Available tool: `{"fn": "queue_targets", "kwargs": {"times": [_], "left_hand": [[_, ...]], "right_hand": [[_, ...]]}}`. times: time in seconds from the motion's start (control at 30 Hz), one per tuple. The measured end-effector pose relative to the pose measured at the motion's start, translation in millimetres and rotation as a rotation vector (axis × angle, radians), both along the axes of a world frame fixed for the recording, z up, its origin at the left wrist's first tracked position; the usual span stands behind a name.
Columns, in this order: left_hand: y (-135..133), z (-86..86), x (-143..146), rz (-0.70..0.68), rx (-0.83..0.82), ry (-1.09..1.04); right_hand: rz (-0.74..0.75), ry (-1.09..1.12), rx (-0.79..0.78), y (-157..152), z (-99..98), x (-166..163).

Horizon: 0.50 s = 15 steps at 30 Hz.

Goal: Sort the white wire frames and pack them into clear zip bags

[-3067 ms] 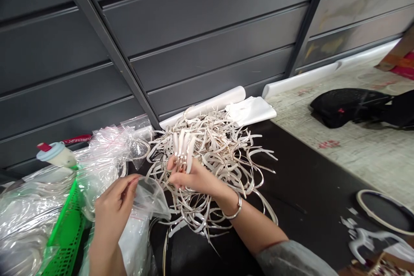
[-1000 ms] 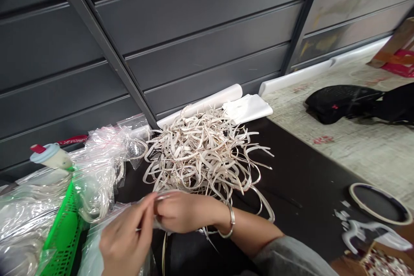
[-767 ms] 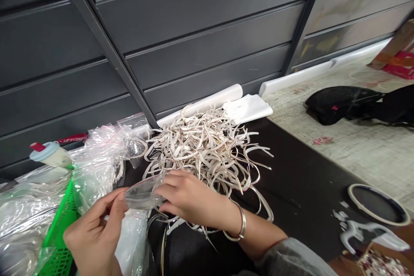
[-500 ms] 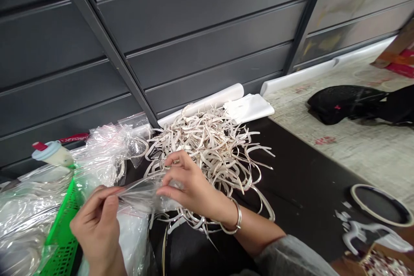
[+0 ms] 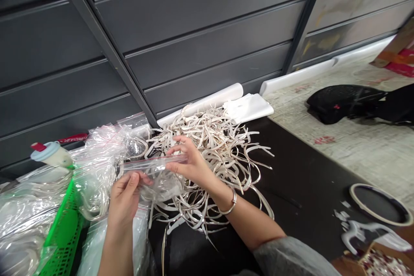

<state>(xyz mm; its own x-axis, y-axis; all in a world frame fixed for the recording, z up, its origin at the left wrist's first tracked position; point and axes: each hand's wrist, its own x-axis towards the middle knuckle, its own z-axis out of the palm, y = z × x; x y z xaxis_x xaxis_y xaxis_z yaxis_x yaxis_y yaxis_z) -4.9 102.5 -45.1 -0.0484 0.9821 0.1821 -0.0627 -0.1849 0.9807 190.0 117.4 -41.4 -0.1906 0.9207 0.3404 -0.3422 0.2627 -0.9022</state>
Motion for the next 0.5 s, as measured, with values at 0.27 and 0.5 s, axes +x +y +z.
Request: {"fn": "queue_targets", "kwargs": {"times": [0.27, 0.5], "left_hand": [[1.0, 6.7, -0.3, 0.038, -0.128, -0.024], [-3.7, 6.9, -2.0, 0.091, -0.072, 0.024]], "right_hand": [[0.149, -0.074, -0.103, 7.2, -7.3, -3.4], [0.14, -0.225, -0.057, 5.5, -5.6, 2.7]]}}
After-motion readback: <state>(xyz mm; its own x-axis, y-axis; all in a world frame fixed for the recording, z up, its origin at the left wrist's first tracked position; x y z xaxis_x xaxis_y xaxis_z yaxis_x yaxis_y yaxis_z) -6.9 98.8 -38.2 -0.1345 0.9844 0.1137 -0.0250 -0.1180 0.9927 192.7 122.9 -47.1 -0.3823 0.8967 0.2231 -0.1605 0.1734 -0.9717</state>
